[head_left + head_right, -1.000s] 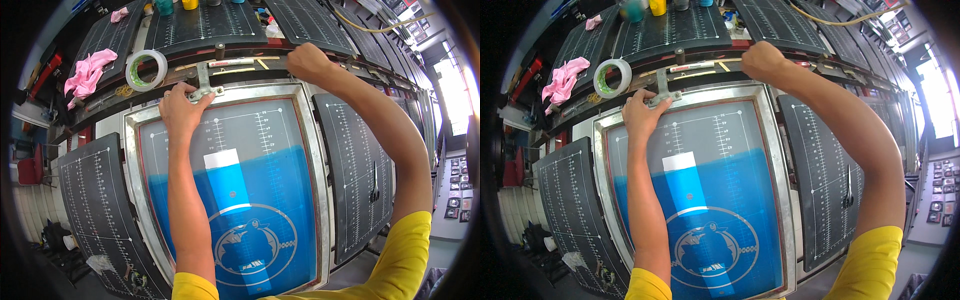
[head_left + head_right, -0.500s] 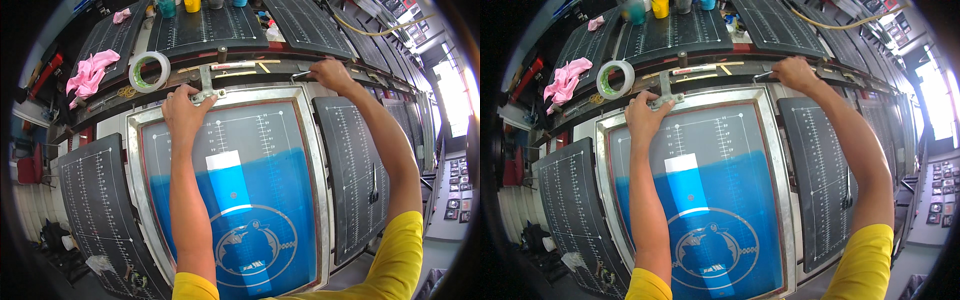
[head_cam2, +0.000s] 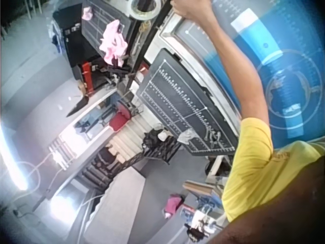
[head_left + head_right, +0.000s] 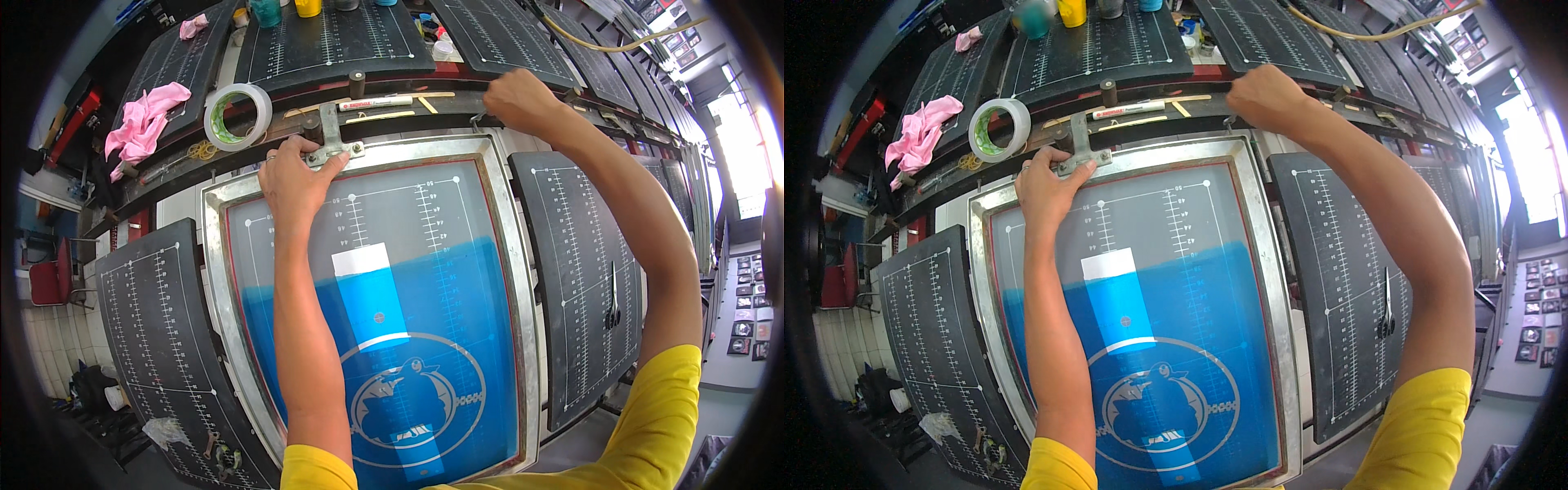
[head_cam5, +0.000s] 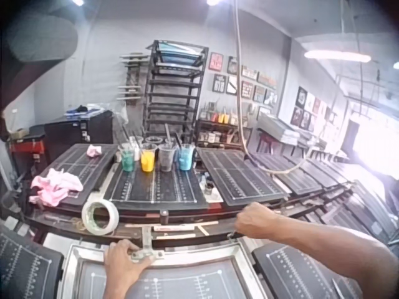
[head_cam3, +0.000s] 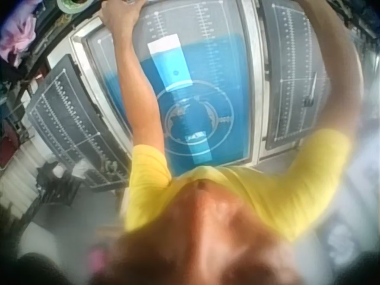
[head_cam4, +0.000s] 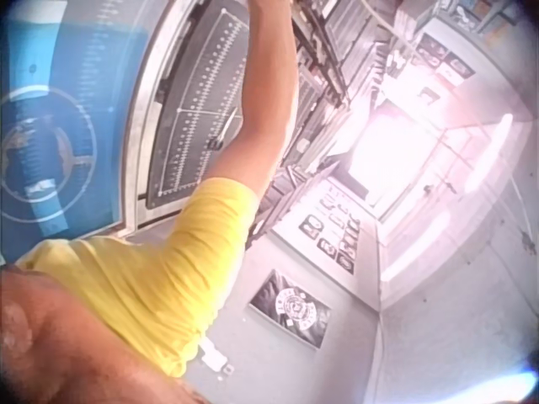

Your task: The person prepares a screen for printing by applying adhesive tape to the edges of the frame and using a tool to smooth it down. The person then adjusts the frame on a large printing table and uses a squeegee-like tool to apply material to the screen.

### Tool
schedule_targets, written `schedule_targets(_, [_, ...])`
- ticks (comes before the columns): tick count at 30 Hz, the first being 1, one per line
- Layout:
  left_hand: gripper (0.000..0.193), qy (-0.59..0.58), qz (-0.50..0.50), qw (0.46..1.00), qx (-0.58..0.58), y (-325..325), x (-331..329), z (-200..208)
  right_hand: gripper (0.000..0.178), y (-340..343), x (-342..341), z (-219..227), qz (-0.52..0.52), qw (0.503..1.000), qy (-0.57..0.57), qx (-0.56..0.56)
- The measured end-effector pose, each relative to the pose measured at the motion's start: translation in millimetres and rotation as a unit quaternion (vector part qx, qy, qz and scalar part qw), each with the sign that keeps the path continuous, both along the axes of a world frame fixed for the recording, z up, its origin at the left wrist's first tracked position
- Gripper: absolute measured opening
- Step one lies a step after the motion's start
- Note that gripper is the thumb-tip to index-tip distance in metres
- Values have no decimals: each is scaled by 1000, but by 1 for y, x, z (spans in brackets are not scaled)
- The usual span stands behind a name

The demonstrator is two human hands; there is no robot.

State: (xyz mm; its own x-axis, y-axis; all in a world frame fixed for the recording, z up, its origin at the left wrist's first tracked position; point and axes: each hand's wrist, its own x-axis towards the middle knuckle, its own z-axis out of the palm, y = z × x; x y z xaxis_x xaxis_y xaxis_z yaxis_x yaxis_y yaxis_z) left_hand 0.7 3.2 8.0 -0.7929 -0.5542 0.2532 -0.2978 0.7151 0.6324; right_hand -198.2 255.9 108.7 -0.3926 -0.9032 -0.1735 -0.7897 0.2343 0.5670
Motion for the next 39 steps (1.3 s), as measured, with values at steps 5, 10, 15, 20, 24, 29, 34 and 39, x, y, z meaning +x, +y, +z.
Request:
schedule_targets(5, [49, -9, 1, 1000, -1, -2, 0, 1, 8, -27, 16, -5, 26, 997, 36, 58])
schedule_targets(10, [49, -10, 1, 1000, 6, -1, 0, 2, 8, -20, 11, -12, 30, 999, 37, 22])
schedule_targets(15, [48, 21, -9, 1000, -7, -1, 0, -2, 15, 12, -12, -12, -55, 998, -31, -24])
schedule_targets(20, [48, 2, -8, 1000, 0, -1, -1, -2, 18, 42, -23, -34, -149, 974, -114, -129])
schedule_targets(24, [48, 0, 3, 1000, -7, -2, 0, -1, 22, 62, -24, -36, -147, 950, -155, -227])
schedule_targets(29, [44, -6, -3, 1000, 0, 1, 1, 3, 22, 71, -21, -15, -147, 951, -146, -230])
schedule_targets(34, [44, -5, -1, 1000, -2, 1, 2, 3, 15, 43, -15, -12, -64, 988, -86, -111])
schedule_targets(39, [46, 6, -4, 1000, 3, 1, 0, 1, 13, 3, -2, -3, -15, 1000, 9, -6])
